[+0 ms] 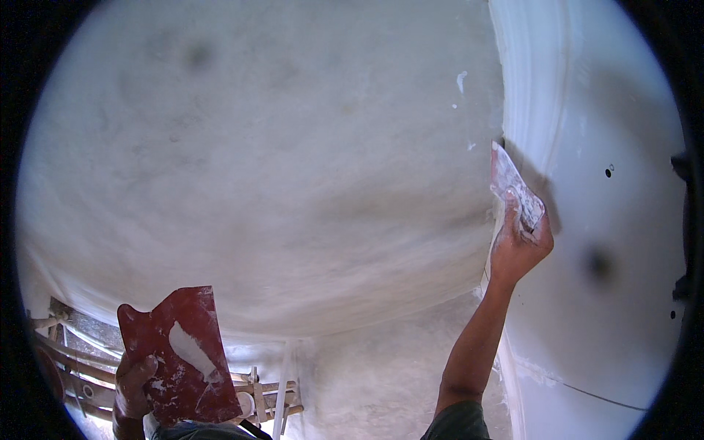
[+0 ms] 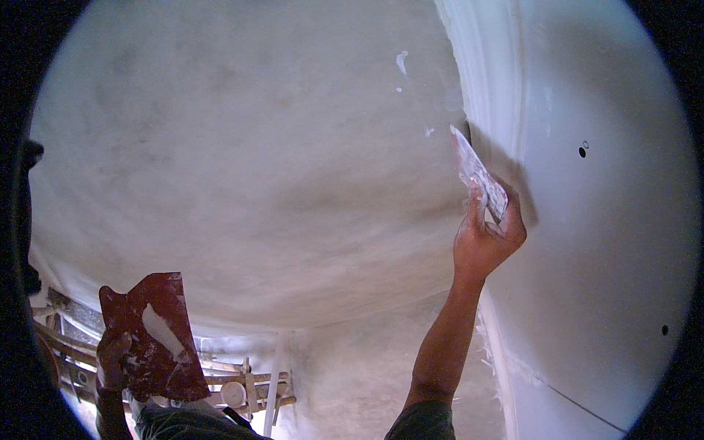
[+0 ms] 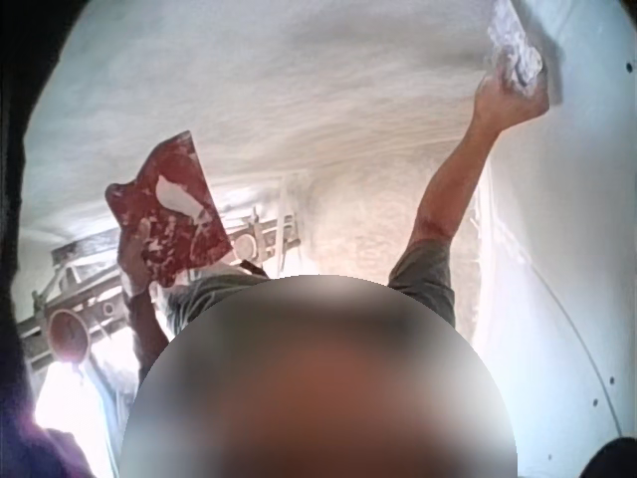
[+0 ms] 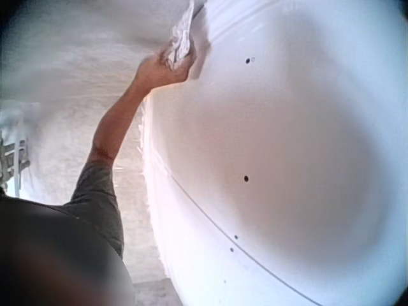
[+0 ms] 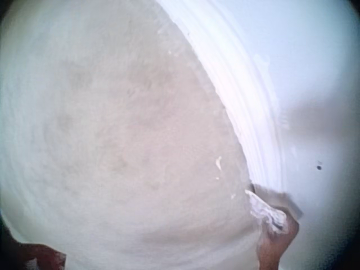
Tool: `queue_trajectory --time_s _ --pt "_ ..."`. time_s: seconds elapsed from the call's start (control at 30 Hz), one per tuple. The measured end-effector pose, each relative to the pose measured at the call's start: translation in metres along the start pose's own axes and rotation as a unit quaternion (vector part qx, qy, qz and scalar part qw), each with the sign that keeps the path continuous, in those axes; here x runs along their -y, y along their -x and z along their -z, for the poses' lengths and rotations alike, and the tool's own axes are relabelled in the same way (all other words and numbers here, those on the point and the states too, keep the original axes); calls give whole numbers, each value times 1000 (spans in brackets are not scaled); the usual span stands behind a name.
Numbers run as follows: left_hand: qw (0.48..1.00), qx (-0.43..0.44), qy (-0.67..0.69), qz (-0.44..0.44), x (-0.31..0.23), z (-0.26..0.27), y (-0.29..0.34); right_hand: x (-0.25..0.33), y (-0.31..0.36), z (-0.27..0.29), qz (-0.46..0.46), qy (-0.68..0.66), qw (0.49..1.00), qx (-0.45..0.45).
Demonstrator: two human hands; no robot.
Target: The person uses a trowel and a hawk to apply and smooth white plaster onto a curved ceiling surface. They repeatedly transfer plaster from the hawk to the trowel and spread it in long strokes along the ceiling.
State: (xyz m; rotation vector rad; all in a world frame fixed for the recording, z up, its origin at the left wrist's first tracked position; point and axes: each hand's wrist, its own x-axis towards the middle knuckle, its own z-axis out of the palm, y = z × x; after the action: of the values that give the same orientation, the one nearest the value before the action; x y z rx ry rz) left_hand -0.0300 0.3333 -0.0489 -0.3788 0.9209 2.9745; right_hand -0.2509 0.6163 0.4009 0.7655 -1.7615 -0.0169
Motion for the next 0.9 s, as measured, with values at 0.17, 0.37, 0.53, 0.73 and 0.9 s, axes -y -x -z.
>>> queue_trajectory --time_s 0.17,0.37,0.53,0.73,0.9 --pt "1000 -17 -22 -9 7 6 -2 -15 -4 -5 13 10 999 -28" --pt "997 -67 -43 -19 22 7 -4 -23 3 -15 78 125 983 -107" --pt "997 -79 -17 -13 12 -3 1 -31 3 -24 138 172 966 -134" --pt "996 -92 8 5 7 -8 3 -39 9 -42 205 192 944 -171" --pt "993 -94 -66 14 11 2 3 -44 23 -46 212 174 945 -181"
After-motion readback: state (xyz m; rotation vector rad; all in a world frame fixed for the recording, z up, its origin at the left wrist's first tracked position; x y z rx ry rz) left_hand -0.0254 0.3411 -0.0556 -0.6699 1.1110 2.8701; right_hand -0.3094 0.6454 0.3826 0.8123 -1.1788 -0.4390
